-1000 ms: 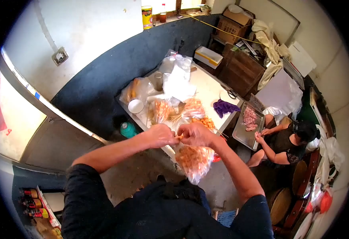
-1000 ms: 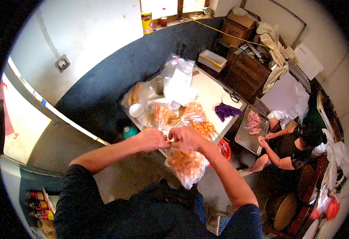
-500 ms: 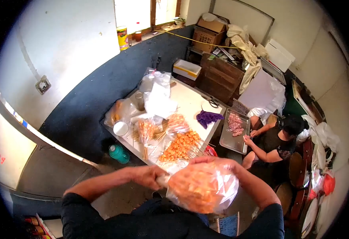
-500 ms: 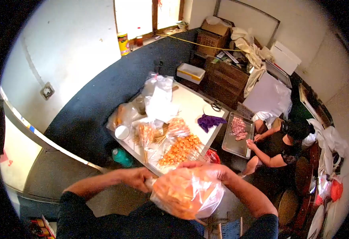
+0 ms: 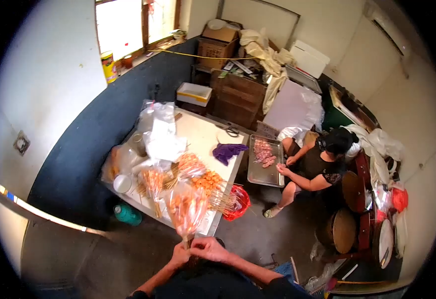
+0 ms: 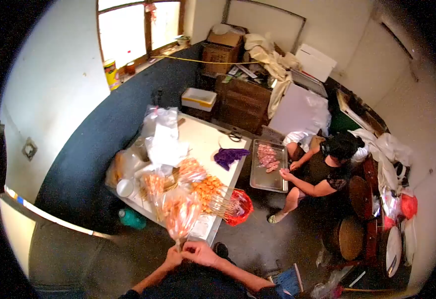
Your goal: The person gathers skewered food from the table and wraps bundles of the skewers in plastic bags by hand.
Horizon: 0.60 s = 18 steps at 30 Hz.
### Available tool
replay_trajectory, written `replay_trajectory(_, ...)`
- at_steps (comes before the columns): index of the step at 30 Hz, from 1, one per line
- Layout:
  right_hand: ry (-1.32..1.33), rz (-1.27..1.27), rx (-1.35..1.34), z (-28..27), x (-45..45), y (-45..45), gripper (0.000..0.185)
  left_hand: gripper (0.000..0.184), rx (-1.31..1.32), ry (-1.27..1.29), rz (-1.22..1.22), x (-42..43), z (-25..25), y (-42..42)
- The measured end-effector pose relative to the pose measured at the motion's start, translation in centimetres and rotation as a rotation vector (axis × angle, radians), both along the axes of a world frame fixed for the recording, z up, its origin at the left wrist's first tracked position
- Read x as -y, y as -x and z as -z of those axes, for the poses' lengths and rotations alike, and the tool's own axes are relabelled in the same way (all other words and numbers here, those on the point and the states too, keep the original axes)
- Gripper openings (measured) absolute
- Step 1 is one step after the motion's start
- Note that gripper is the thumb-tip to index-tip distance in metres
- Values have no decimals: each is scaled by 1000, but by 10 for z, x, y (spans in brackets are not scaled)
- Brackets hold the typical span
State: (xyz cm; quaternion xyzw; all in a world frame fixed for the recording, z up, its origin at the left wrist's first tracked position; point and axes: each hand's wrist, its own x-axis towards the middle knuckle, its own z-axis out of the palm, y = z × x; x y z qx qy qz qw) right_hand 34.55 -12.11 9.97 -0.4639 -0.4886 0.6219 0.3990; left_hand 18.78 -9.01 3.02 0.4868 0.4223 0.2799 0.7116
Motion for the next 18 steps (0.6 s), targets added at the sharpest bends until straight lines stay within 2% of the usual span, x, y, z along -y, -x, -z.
replay_trajectory(2,-176,-69,201,3,-4,2,18,19,77,79,34,-1,15,9)
replay_trajectory(5,-321,-104,295,-27,-14,-3,19,19,72,-76,141,-12,-1,7)
replay_trajectory(7,-340,-147,341,-55,-14,-7,27,14,74,-197,162,-13,-22,9)
replay_trajectory(9,-423,-217,450,-58,-14,-6,35,10,149,-149,223,-17,-40,11)
replay_trajectory(11,-415,-207,490,-59,-12,-5,38,9,20,-202,377,-24,-49,18)
replay_trajectory(12,-405,-210,520,-59,-10,-3,41,15,187,-161,398,-26,-54,19)
replay_trajectory(15,-461,-163,515,-60,-7,-2,44,18,119,-44,475,-33,-81,25)
replay_trajectory(16,-470,-143,534,-65,-5,0,45,14,44,-176,476,-34,-92,23)
replay_trajectory(17,-466,-114,542,-68,-3,1,45,14,47,-180,505,-39,-100,25)
replay_trajectory(18,-487,-98,599,-68,-1,2,46,17,-269,-546,693,-49,-107,31)
